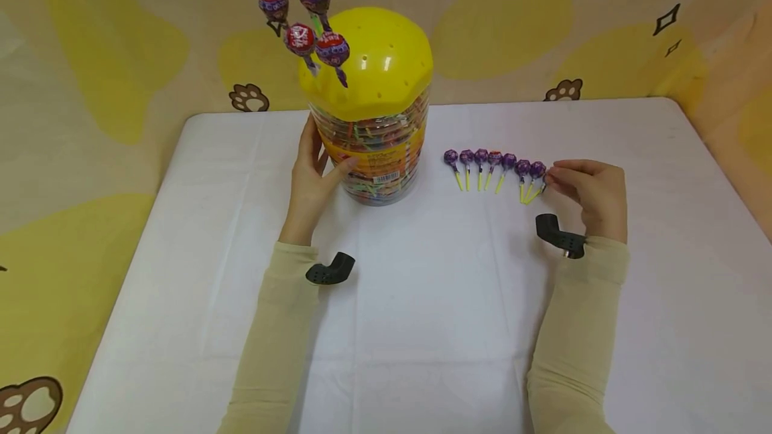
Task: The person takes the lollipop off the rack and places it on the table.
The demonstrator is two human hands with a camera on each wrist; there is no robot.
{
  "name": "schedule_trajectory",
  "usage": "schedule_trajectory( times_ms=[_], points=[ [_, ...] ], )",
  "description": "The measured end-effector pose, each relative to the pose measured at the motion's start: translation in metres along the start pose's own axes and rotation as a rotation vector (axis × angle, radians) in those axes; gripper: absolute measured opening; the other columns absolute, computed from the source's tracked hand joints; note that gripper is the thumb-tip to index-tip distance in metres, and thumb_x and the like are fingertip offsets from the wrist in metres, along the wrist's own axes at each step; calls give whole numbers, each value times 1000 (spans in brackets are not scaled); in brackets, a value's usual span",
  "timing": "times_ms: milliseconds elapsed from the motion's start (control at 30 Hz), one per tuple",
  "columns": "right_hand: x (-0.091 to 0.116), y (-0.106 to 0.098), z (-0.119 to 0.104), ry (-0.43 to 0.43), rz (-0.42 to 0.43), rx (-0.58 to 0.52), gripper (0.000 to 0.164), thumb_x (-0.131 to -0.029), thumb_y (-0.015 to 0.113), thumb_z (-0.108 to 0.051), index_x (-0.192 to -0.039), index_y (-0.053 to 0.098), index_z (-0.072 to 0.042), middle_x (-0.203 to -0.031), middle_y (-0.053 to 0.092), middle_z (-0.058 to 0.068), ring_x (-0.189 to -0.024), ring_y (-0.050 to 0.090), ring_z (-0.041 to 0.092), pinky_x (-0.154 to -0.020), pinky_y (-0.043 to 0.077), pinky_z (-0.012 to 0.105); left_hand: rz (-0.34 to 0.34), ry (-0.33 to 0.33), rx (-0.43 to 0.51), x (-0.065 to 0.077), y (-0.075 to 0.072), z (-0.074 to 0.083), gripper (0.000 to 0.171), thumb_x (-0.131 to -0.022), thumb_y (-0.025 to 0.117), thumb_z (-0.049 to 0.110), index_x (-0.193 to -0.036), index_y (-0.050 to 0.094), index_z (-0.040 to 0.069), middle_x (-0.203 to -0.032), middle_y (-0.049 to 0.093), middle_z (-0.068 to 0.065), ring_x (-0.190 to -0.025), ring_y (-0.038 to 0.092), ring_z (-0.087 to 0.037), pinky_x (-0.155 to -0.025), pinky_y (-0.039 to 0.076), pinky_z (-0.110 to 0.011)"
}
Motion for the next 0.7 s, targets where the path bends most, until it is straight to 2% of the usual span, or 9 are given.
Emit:
schedule_trajectory(
  times_ms=[100, 233, 333, 467, 700],
  points=[
    [0, 15, -10, -71, -26, -141, 11, -80, 68, 9, -88, 73, 4, -80, 71, 10, -71, 70, 18, -68, 57, 24, 3, -1, -3, 0, -1, 0, 89, -87, 70, 21, -153, 11, 16, -157, 15, 0, -142, 16, -11, -114, 22, -30],
    [5, 38, -24, -179, -71, -247, 17, -78, 67, 14, -95, 69, 12, -82, 70, 15, -73, 70, 23, -71, 56, 28, 1, 3, -7, 0, -1, -1, 89, -87, 70, 22, -153, 11, 16, -157, 15, 0, -142, 16, -12, -114, 22, -31],
    [12, 57, -33, -252, -96, -245, 20, -78, 69, 12, -97, 68, 13, -83, 70, 16, -73, 70, 24, -72, 56, 29, -4, 5, -10, 0, -1, -2, 89, -87, 70, 22, -153, 11, 16, -157, 15, -1, -142, 16, -12, -114, 22, -31],
    [21, 79, -43, -338, -111, -188, 24, -77, 72, 8, -99, 67, 14, -83, 70, 15, -73, 69, 24, -72, 56, 29, 0, 15, -9, 0, -1, -2, 89, -86, 70, 21, -153, 11, 16, -157, 15, -1, -142, 16, -12, -114, 22, -32],
    [36, 110, -59, -421, -100, -129, 28, -77, 74, 4, -102, 67, 13, -87, 69, 16, -76, 69, 25, -73, 56, 27, -2, 28, -5, 0, -1, -1, 90, -86, 71, 20, -153, 11, 15, -156, 16, -2, -142, 16, -13, -114, 22, -32]
  ],
)
Point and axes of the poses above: each hand's wrist, its own x-axis away from the middle knuckle, its own y-axis out of the palm, z = x × y, the point moved 4 cm from there along -x, towards the middle knuckle
